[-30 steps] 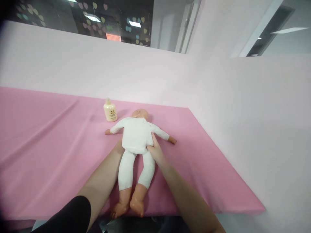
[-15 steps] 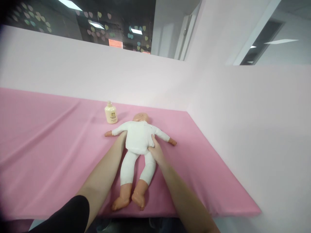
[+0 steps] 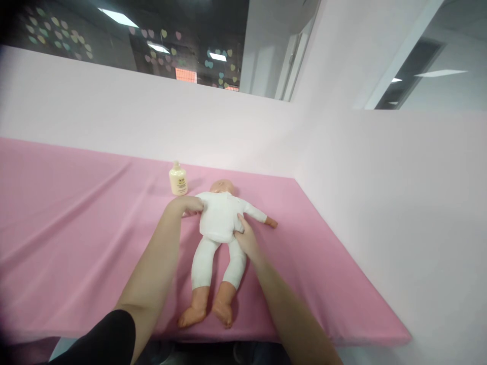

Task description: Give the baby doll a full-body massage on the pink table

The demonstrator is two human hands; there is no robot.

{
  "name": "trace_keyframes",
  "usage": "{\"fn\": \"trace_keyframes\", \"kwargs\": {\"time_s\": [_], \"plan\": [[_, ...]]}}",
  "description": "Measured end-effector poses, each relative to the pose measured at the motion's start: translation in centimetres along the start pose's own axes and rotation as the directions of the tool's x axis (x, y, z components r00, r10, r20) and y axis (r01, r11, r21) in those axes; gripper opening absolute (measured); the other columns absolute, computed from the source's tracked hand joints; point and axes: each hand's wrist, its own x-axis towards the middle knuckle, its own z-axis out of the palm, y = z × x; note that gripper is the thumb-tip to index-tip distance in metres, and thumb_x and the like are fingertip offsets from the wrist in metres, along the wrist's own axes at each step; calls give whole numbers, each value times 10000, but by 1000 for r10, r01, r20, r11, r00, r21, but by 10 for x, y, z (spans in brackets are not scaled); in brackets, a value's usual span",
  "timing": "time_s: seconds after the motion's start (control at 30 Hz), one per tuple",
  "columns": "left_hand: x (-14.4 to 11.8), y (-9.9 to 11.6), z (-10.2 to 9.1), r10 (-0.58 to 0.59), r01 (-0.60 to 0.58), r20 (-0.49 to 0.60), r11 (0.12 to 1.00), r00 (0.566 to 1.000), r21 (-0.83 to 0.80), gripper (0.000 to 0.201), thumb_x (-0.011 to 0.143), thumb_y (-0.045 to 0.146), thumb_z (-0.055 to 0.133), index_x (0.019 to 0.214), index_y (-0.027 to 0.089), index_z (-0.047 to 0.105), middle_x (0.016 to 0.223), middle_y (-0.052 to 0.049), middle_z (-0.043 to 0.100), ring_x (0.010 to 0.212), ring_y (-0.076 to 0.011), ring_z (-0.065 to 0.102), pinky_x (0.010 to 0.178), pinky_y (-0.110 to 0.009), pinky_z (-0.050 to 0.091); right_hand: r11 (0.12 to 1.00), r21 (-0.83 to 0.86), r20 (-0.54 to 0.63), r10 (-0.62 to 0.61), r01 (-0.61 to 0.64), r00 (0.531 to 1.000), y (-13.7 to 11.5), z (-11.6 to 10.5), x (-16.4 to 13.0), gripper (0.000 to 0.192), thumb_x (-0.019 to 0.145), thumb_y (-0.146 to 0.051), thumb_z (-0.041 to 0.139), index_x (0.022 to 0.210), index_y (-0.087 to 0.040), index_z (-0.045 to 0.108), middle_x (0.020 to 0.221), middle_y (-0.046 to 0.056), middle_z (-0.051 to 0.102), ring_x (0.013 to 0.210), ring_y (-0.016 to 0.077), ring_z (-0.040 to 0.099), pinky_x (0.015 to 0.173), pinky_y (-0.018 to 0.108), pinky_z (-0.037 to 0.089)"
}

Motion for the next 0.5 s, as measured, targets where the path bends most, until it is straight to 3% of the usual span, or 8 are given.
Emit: {"fn": "trace_keyframes", "kwargs": {"time_s": [0.1,0.27,0.5], "plan": [[8,1,-6,-84,75,97,993,992,96,217,744,296,674,894,139,673,815,-78,706,859,-235,641,742,-301,468,999,12,7,-32,31,999,2,1,1,696,693,-263,626,1372,-300,479,1465,44,454,1330,270,438,1092,425,342],[17,10,16,88,-89,24,993,996,72,232,788,280,566,980,187,655,1073,-68,691,970,-217,629,813,-275,454,992,-91,-32,-86,83,996,8,3,5,658,701,-235,619,1345,-313,509,1480,20,427,1394,236,355,1168,406,252],[28,6,53,90,-91,25,996,996,26,98,760,213,582,822,149,623,879,-81,677,819,-225,632,739,-302,458,987,-138,77,-70,80,995,16,2,8,676,758,-210,533,1416,-319,425,1615,-70,-18,1493,180,56,1199,370,174]]}}
